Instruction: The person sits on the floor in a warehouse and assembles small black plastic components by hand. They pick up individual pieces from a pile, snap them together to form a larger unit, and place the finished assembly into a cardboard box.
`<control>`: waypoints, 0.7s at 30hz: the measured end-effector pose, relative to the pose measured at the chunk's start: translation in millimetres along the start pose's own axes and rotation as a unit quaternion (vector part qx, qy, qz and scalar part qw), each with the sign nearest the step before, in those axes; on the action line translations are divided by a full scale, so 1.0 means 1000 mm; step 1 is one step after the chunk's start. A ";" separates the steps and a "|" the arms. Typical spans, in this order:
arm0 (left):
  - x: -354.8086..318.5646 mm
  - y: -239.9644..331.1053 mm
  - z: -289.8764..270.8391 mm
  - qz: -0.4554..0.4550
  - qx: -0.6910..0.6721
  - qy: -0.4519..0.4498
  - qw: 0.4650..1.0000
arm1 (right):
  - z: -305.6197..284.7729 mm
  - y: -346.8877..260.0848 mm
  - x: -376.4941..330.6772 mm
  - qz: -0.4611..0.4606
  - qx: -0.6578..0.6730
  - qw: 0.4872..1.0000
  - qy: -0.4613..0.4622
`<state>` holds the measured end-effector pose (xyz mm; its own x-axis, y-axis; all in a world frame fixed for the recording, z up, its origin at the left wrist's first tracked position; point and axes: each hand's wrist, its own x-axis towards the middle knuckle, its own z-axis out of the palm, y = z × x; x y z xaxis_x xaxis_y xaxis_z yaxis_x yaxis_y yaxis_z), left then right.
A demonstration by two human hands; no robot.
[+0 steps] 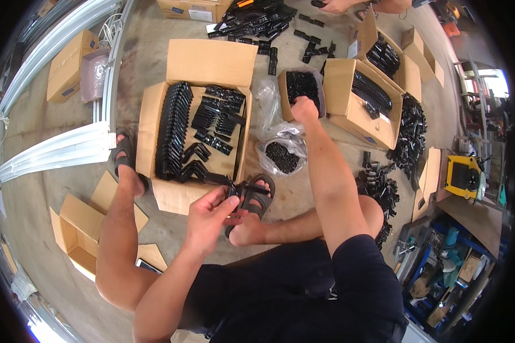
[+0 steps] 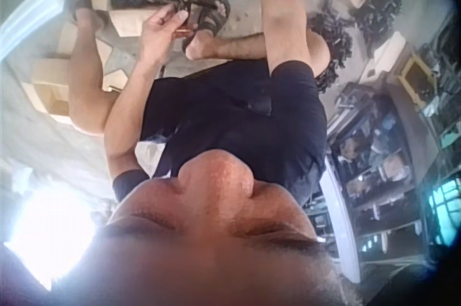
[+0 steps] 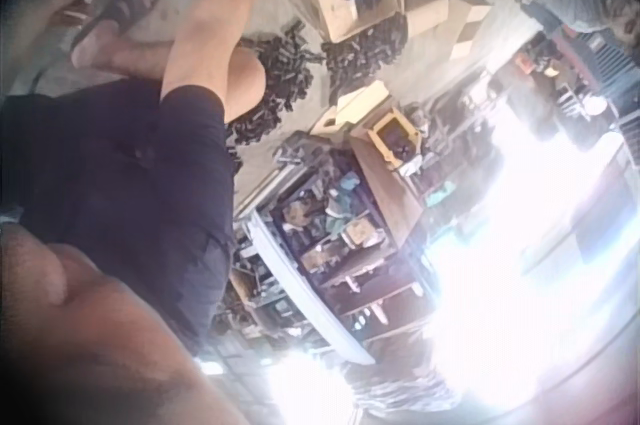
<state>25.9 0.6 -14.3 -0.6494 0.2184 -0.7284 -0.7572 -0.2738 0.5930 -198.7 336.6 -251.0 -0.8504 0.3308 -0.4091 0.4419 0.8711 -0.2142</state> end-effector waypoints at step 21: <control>0.011 0.033 0.006 0.442 0.468 0.169 0.747 | -0.167 -0.068 -0.151 -0.274 0.315 0.902 0.113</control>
<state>-7.2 -0.1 -0.5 -0.9894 0.0483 0.1370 0.1361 0.6372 0.7586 -148.1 288.5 -26.3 -0.9953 0.0406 0.0881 -0.0492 0.5712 -0.8194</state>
